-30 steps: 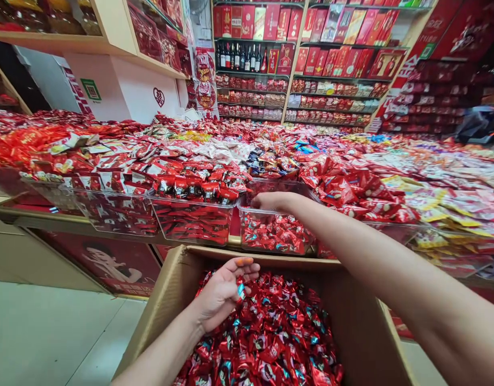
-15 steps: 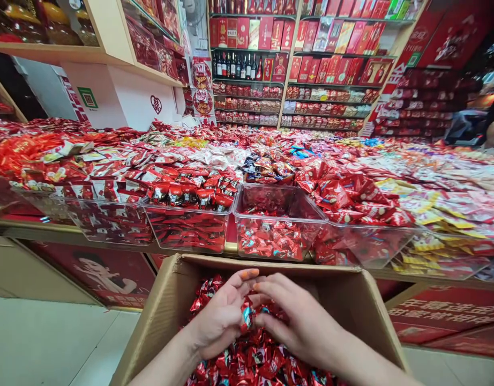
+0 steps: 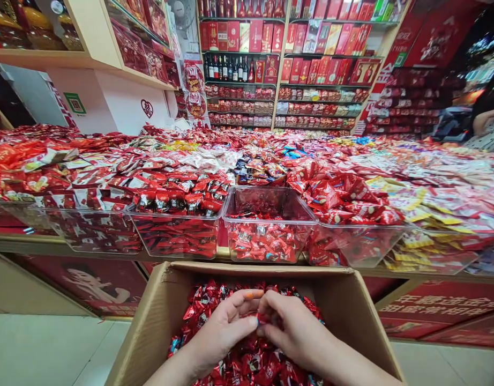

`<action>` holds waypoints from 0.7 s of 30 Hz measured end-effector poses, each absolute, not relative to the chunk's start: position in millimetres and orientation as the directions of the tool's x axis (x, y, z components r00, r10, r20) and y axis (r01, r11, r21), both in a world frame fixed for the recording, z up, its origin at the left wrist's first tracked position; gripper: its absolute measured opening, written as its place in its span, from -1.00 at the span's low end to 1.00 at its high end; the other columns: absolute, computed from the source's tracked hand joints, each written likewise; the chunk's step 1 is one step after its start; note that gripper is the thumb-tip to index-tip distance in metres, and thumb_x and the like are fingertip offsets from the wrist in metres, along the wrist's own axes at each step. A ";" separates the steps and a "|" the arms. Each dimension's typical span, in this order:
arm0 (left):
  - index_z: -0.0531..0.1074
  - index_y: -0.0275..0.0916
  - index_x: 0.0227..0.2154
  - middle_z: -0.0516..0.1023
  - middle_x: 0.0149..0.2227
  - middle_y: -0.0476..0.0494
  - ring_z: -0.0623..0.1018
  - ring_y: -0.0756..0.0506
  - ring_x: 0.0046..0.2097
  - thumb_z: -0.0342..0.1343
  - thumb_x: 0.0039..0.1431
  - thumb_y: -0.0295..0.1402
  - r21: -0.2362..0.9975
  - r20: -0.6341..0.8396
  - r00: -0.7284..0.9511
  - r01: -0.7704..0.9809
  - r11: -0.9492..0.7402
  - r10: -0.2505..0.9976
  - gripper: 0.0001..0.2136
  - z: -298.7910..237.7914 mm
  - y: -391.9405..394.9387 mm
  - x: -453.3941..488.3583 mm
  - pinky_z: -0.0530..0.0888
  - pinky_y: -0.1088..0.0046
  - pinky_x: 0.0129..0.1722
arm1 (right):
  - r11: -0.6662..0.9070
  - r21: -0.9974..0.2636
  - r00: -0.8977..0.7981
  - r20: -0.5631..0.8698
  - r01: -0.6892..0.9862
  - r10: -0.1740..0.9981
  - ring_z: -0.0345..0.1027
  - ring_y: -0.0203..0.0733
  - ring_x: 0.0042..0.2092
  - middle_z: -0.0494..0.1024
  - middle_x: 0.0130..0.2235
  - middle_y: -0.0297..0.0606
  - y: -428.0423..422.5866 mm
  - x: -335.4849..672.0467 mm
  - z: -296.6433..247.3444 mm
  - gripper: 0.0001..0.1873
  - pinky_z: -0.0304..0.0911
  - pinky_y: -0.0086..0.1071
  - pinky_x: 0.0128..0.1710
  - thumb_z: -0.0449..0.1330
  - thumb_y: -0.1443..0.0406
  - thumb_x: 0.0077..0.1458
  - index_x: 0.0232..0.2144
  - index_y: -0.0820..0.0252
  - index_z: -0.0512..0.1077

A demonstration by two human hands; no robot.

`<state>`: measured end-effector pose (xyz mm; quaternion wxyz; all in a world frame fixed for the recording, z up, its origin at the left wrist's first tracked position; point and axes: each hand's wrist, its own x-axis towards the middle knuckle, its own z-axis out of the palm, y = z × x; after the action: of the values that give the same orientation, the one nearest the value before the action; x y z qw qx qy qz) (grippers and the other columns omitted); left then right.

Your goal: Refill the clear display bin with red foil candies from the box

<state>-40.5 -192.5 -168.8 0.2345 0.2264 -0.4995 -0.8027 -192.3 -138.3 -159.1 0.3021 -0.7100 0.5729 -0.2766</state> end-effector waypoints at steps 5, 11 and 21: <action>0.33 -0.22 -0.15 0.48 -0.26 -0.13 0.44 -0.03 -0.33 0.03 -0.01 -0.36 0.972 -0.175 -0.735 -0.021 -0.236 -0.655 -0.70 -173.3 -196.2 -39.0 0.31 0.52 -0.46 | -0.250 -0.638 0.186 0.168 -0.728 -0.968 0.24 -0.36 -0.45 0.42 -0.48 -0.37 -149.9 -203.5 -125.0 -0.91 0.11 -0.52 -0.47 0.03 0.38 -0.05 -0.46 0.19 0.33; 0.34 -0.31 -0.22 0.50 -0.52 -0.06 0.44 -0.01 -0.45 0.09 -0.08 -0.29 0.963 -0.248 -0.619 -0.072 -0.261 -0.745 -0.68 -185.5 -200.4 -36.8 0.27 0.51 -0.49 | -0.167 -0.352 0.024 0.377 -0.921 -0.926 0.31 -0.20 -0.26 0.46 -0.30 -0.18 -246.3 -218.9 -39.9 -0.81 0.15 -0.37 -0.24 -0.01 0.35 0.00 -0.34 0.23 0.36; 0.32 -0.35 -0.27 0.45 -0.48 -0.05 0.43 0.00 -0.44 0.10 -0.14 -0.30 0.951 -0.302 -0.610 -0.135 -0.279 -0.733 -0.67 -182.3 -193.0 -36.3 0.23 0.52 -0.50 | -0.096 -0.267 0.160 -0.229 -0.959 -0.960 0.21 -0.32 -0.63 0.23 -0.78 -0.45 -303.8 -215.7 -58.4 -0.73 0.14 -0.43 -0.55 0.27 0.50 -0.48 -0.88 0.20 0.25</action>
<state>-36.3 -193.0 -182.3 0.2135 0.3865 -0.5610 -0.7002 -215.7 -303.8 -58.4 0.1787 -0.7401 0.6483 -0.0021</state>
